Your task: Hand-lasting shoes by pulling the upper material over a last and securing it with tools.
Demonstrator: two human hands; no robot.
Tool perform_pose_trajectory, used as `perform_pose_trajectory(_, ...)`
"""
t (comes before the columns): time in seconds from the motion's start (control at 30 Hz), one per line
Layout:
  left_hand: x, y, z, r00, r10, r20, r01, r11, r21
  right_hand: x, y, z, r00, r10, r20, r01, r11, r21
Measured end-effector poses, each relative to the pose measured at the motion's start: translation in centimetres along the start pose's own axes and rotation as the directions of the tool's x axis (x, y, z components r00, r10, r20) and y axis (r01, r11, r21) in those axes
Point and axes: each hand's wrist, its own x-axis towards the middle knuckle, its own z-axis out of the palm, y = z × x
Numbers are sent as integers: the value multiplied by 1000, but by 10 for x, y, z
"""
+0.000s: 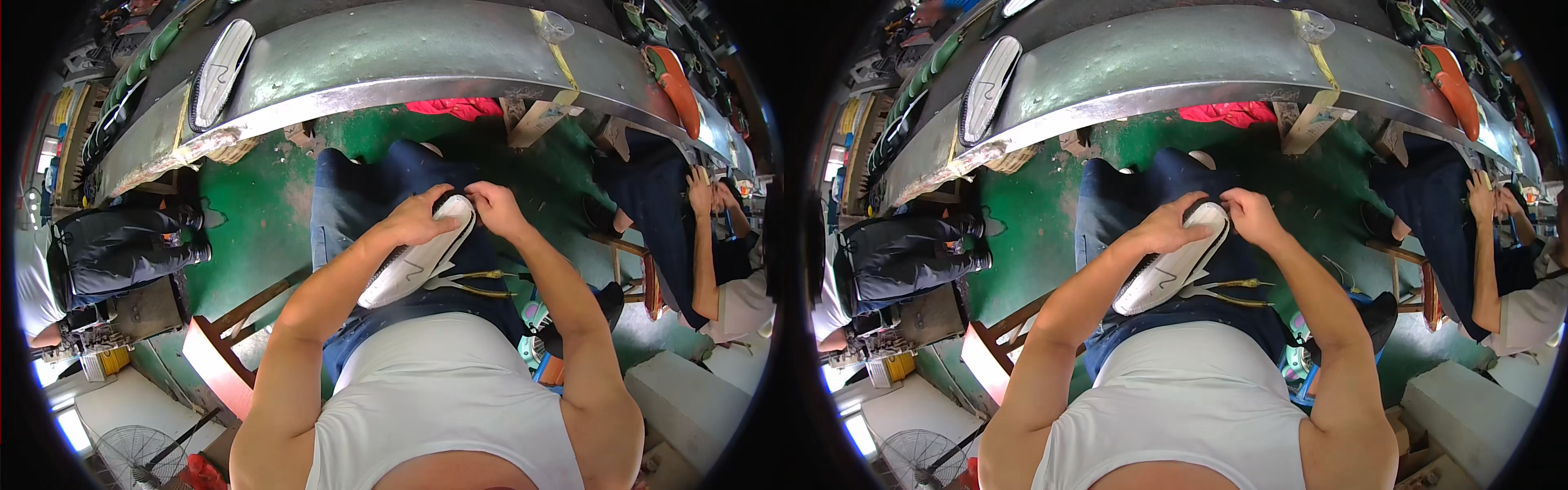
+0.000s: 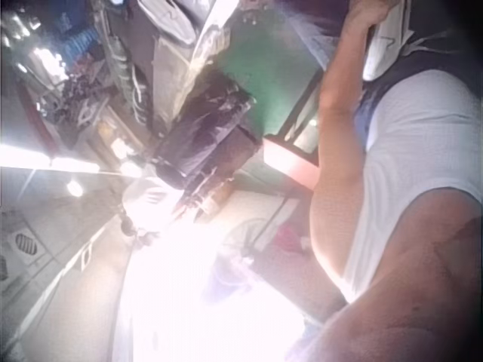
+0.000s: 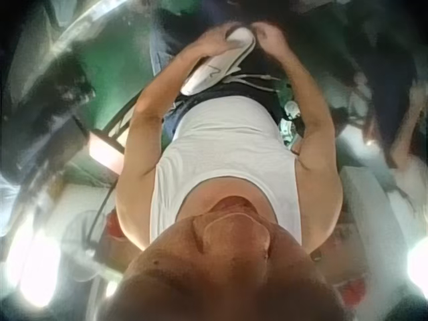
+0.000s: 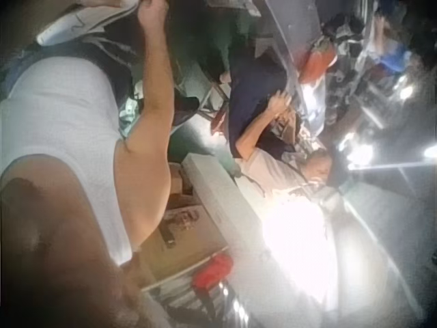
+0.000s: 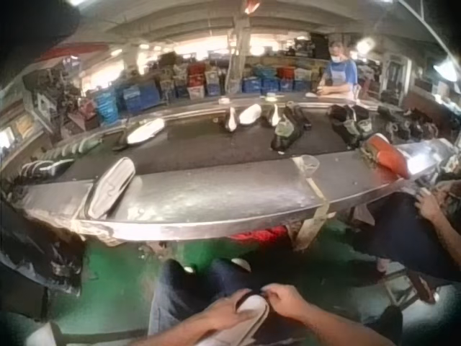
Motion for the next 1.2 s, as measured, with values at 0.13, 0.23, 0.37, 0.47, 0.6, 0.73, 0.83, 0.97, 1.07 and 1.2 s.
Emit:
perform_pose_trajectory(0.13, 1, -8, 2, 999, 23, -36, -27, 993, -117, -26, -25, -14, 983, -127, -134, 159, 952, 262)
perform_pose_trajectory(0.23, 5, -16, 1, 999, 37, -28, -41, 986, -164, -20, -30, -14, 908, -382, -175, 369, 924, -103)
perform_pose_trajectory(0.37, 7, -18, 7, 993, 43, -107, -52, 996, -77, -13, -24, -7, 910, -397, -118, 333, 870, -364)
perform_pose_trajectory(0.47, 7, -11, 4, 990, 40, -136, -47, 998, -49, -1, -15, 10, 941, -204, -269, 148, 966, -212)
perform_pose_trajectory(0.6, -3, -23, -10, 984, -3, -177, -52, 951, -305, -28, -30, 4, 951, -43, -305, 93, 984, 152)
perform_pose_trajectory(0.73, -51, -17, -34, 854, 60, -518, -393, 726, -565, -118, -48, -9, 905, -215, 367, 339, 886, -316)
perform_pose_trajectory(0.83, -91, -11, -44, 756, 127, -642, -528, 699, -483, -131, -47, -14, 899, -86, 429, 257, 897, -359)
perform_pose_trajectory(0.97, -113, -50, -36, 780, 117, -615, -468, 762, -449, -121, -57, -45, 825, 170, 539, -107, 983, -147)
perform_pose_trajectory(1.07, -122, -52, -39, 815, 108, -570, -469, 701, -538, -125, -53, -47, 791, 162, 590, -412, 854, 317)
perform_pose_trajectory(1.2, -129, -53, -46, 827, 91, -555, -481, 626, -614, -106, -114, -37, 783, 21, 622, -443, 720, 533)
